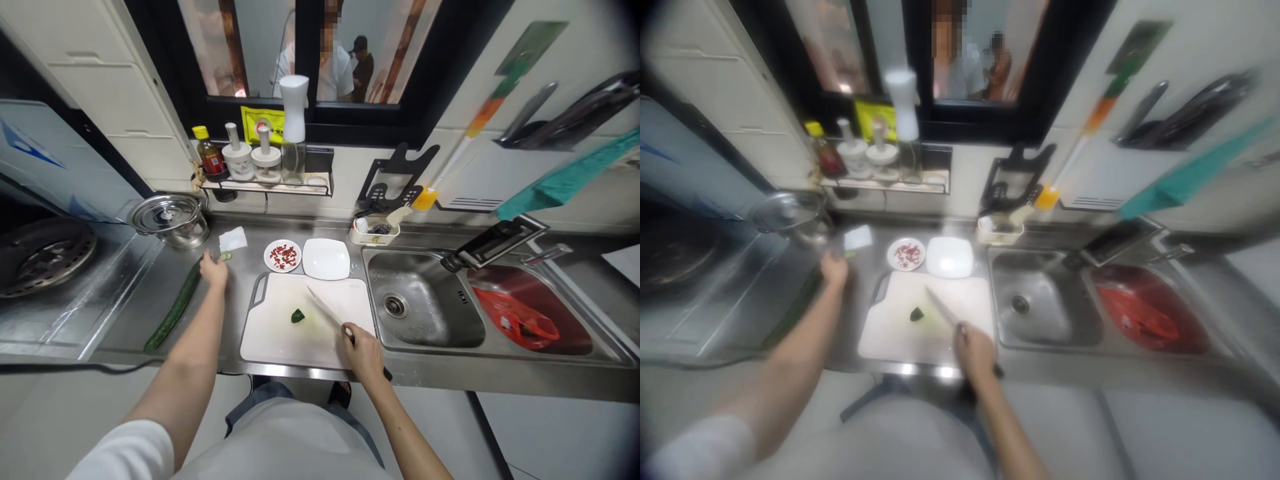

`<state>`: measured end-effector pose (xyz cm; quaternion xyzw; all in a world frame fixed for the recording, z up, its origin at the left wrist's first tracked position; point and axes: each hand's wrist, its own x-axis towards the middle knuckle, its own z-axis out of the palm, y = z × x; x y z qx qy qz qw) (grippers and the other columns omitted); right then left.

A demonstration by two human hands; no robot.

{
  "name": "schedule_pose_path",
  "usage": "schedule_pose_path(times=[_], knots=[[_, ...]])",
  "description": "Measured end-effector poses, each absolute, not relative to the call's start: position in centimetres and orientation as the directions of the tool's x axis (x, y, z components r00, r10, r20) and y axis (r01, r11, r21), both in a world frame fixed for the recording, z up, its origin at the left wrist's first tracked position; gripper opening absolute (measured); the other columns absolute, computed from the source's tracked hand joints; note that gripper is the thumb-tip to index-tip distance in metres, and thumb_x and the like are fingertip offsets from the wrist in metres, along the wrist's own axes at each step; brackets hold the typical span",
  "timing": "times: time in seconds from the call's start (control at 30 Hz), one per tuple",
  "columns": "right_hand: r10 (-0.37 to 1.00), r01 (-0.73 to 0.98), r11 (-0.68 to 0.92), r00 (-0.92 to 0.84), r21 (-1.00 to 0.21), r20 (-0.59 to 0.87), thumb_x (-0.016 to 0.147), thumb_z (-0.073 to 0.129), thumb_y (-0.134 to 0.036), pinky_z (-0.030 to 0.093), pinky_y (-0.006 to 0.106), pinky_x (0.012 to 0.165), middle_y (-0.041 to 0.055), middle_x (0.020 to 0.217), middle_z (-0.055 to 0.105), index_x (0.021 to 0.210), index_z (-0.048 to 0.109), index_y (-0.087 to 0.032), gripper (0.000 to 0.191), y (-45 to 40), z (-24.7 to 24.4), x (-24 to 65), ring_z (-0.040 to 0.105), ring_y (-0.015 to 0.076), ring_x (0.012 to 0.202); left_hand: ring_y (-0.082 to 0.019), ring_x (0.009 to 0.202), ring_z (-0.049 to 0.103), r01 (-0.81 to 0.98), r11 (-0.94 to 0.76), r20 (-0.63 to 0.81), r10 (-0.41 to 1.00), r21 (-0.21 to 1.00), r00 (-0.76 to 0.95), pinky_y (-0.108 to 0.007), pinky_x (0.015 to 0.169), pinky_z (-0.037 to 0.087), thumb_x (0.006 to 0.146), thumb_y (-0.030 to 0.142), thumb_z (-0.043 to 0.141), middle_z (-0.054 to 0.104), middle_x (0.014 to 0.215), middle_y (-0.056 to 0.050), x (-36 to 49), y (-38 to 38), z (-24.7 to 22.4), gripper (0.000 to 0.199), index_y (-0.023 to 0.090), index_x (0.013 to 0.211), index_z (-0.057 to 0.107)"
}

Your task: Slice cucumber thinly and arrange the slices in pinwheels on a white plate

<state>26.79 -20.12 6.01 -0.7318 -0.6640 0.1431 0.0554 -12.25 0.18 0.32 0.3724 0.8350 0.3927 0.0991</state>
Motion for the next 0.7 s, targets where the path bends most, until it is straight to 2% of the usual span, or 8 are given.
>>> schedule_pose_path(times=[0.07,0.13,0.23,0.47,0.6,0.7], knots=[[0.977,0.943,-0.149,0.093,-0.298,-0.194,0.095,0.035,-0.032,0.035,0.023,0.067,0.0040,0.092,0.071,0.106,0.064,-0.022,0.033,-20.1,6.1,26.4,0.063,0.0158,0.082,-0.021,0.105,0.057,0.496,0.326,0.168,0.676,0.805,-0.717,-0.035,0.096,0.042,0.079,0.014,0.050,0.063,0.108,-0.011,-9.5,-1.4,0.1,0.041,0.013,0.120,0.055],[0.961,0.937,-0.172,0.092,-0.305,-0.262,0.096,0.033,-0.033,0.033,0.023,0.064,0.0036,0.090,0.071,0.105,0.062,-0.022,0.033,-20.0,6.3,26.1,0.063,0.0158,0.082,-0.018,0.097,0.059,0.460,0.207,0.170,0.740,0.863,-0.651,-0.031,0.091,0.045,0.082,0.018,0.048,0.065,0.098,-0.006,-6.4,-3.4,-0.4,0.032,0.015,0.111,0.059],[0.936,0.944,-0.165,0.058,-0.287,-0.347,0.097,0.033,-0.033,0.032,0.023,0.062,0.0039,0.090,0.071,0.106,0.061,-0.022,0.031,-19.6,6.5,25.5,0.063,0.0160,0.082,-0.017,0.090,0.061,0.456,0.106,0.164,0.843,0.884,-0.513,-0.028,0.085,0.047,0.082,0.024,0.050,0.067,0.091,-0.005,-2.3,-6.9,-1.5,0.025,0.017,0.103,0.063],[0.890,0.975,-0.078,-0.025,-0.207,-0.455,0.097,0.032,-0.033,0.033,0.025,0.064,0.0083,0.093,0.070,0.108,0.056,-0.018,0.031,-18.8,7.2,24.3,0.064,0.0186,0.087,-0.018,0.083,0.061,0.601,-0.106,0.246,0.957,0.792,-0.155,-0.032,0.079,0.048,0.087,0.028,0.050,0.067,0.093,-0.006,1.3,-13.2,-2.3,0.021,0.019,0.097,0.065],[0.878,0.982,-0.021,-0.072,-0.189,-0.473,0.097,0.030,-0.031,0.035,0.025,0.063,0.0089,0.093,0.069,0.106,0.055,-0.019,0.030,-18.7,7.7,23.6,0.064,0.0191,0.085,-0.018,0.088,0.060,0.601,-0.299,0.338,0.940,0.741,0.051,-0.033,0.082,0.048,0.089,0.028,0.051,0.067,0.091,-0.006,2.0,-14.9,-2.1,0.018,0.020,0.093,0.067],[0.869,0.983,0.021,-0.108,-0.182,-0.483,0.097,0.030,-0.029,0.036,0.026,0.064,0.0092,0.093,0.069,0.107,0.055,-0.019,0.028,-18.6,8.0,23.0,0.064,0.0197,0.084,-0.017,0.087,0.061,0.575,-0.363,0.365,0.924,0.733,0.118,-0.032,0.081,0.049,0.090,0.028,0.052,0.067,0.090,-0.006,2.6,-15.4,-2.2,0.018,0.021,0.094,0.068]])
